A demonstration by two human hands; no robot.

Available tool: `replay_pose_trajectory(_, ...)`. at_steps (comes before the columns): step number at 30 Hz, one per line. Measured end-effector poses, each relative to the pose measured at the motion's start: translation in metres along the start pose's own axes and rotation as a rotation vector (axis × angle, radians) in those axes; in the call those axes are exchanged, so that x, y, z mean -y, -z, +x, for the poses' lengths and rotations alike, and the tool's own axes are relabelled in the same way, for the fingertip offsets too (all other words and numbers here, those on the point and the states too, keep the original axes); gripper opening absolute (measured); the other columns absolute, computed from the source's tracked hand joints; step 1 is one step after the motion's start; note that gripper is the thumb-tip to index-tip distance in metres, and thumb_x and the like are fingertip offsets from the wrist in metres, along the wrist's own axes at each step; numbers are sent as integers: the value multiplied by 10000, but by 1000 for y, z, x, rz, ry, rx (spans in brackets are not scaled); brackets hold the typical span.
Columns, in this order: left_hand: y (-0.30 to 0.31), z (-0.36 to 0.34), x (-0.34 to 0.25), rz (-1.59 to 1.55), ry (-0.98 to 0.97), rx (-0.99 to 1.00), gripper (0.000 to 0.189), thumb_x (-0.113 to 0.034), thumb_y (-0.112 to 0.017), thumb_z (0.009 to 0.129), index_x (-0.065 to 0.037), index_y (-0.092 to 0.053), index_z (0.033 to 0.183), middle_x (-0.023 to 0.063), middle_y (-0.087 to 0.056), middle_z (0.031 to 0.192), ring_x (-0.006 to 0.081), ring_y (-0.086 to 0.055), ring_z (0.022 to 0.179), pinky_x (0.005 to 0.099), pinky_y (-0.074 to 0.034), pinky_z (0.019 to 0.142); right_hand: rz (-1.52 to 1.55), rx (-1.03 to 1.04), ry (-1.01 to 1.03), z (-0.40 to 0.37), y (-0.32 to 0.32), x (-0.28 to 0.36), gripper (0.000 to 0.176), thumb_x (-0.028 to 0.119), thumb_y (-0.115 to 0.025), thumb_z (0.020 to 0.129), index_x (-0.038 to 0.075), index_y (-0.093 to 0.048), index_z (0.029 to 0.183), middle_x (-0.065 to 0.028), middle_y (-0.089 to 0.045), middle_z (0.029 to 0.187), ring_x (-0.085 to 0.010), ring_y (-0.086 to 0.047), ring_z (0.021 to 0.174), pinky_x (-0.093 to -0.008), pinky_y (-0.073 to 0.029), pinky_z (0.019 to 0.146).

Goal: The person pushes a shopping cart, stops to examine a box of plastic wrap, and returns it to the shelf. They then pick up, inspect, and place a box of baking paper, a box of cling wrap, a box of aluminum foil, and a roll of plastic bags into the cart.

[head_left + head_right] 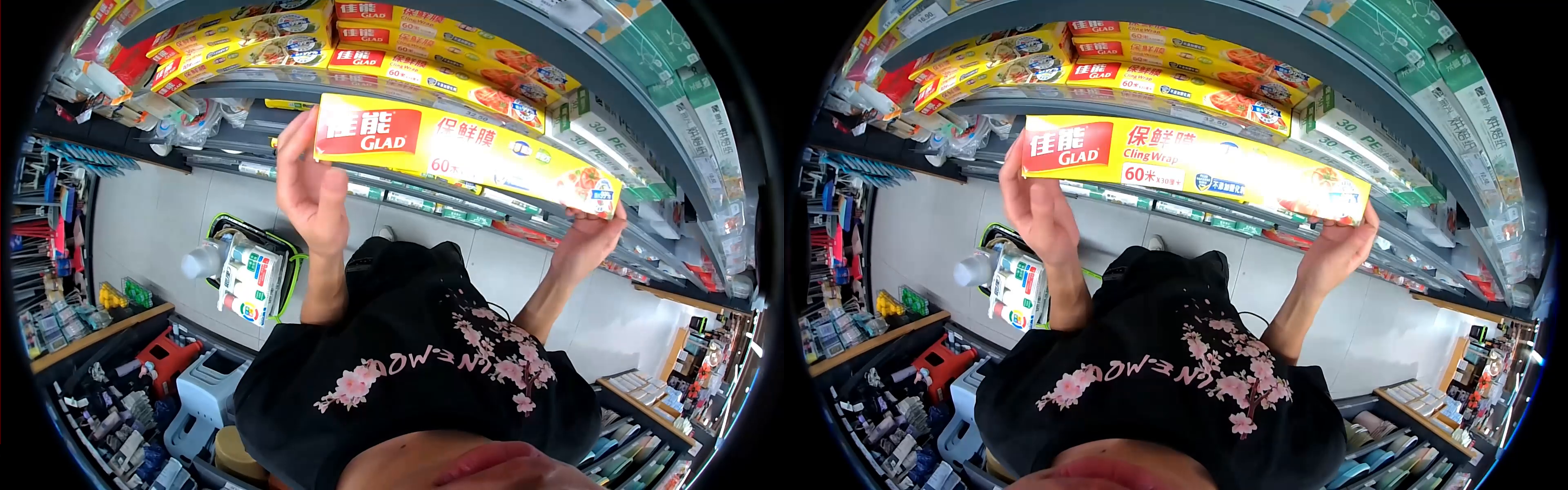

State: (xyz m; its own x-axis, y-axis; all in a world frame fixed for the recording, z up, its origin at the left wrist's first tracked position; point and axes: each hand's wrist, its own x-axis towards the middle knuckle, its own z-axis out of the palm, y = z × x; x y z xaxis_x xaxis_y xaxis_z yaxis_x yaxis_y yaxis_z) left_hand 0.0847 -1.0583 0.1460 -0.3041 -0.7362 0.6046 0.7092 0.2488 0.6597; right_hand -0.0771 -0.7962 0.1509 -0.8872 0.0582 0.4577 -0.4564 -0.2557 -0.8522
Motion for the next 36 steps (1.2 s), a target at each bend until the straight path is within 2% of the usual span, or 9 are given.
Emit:
replay_pose_trajectory(3, 0, 7, 3, 84, 21, 0, 467, -78, -659, 839, 62, -477, 1246, 151, -463, 1240, 218, -480, 1161, 354, -358, 1020, 42, 66, -79, 0, 3, 0, 420, 327, -378, 1018, -45, -480, 1184, -136, -625, 1019, -180, -605, 774, -297, -482, 671)
replay_pose_trajectory(7, 1, 9, 7, 99, 27, 33, 468, -89, -663, 841, 59, -479, 1245, 149, -465, 1237, 216, -482, 1156, 355, -355, 1022, 51, 64, -98, 1, 8, -3, 420, 331, -386, 1016, -41, -480, 1186, -131, -626, 1027, -180, -607, 787, -297, -479, 667)
replay_pose_trajectory(13, 0, 13, 4, 116, -38, 256, 481, -26, -729, 766, 61, -534, 1196, 165, -515, 1193, 224, -527, 1101, 350, -433, 940, 122, -127, -37, 8, 6, 2, 401, 296, -399, 1011, -49, -471, 1202, -137, -583, 1132, -223, -597, 1022, -356, -524, 796)
replay_pose_trajectory(20, -2, 12, 0, 111, 19, 302, 489, 13, -746, 728, 50, -554, 1176, 194, -543, 1197, 241, -547, 1087, 347, -453, 916, 68, -109, -30, 13, 9, 5, 461, 360, -378, 1008, -31, -473, 1233, -166, -539, 1242, -242, -544, 1124, -398, -436, 957)
replay_pose_trajectory(24, 3, 11, 1, 111, 18, 287, 485, 18, -743, 727, 46, -557, 1174, 196, -533, 1210, 246, -542, 1102, 352, -448, 932, 64, -90, -25, 13, 9, 4, 472, 368, -373, 1008, -30, -463, 1245, -167, -529, 1252, -244, -542, 1122, -392, -448, 936)
replay_pose_trajectory(30, 12, 17, 6, 43, 12, 275, 472, -4, -708, 775, 40, -520, 1206, 216, -479, 1283, 258, -517, 1153, 376, -419, 983, 140, -36, 10, 8, 0, 10, 447, 323, -355, 1006, -33, -443, 1262, -163, -522, 1248, -241, -523, 1145, -373, -466, 923)
replay_pose_trajectory(32, 12, 18, 8, 20, 40, 196, 453, -34, -685, 809, 35, -504, 1218, 235, -436, 1338, 261, -505, 1171, 394, -401, 1001, 257, 102, 13, 5, -3, 14, 400, 241, -418, 987, -43, -439, 1269, -163, -518, 1243, -249, -506, 1160, -425, -394, 1004)
replay_pose_trajectory(34, 10, 20, 6, 21, 52, 157, 418, -64, -665, 840, 43, -502, 1210, 234, -451, 1338, 249, -508, 1171, 388, -391, 1007, 260, 131, -3, 4, 5, 11, 378, 212, -441, 982, -44, -442, 1259, -157, -528, 1226, -233, -517, 1140, -405, -401, 995)
replay_pose_trajectory(36, 18, 16, 8, 101, 100, 88, 386, -148, -611, 909, 43, -478, 1217, 189, -539, 1231, 200, -540, 1115, 367, -396, 996, 263, 161, -19, 3, 13, 6, 358, 184, -464, 976, -46, -444, 1249, -150, -538, 1210, -217, -527, 1120, -386, -408, 986)
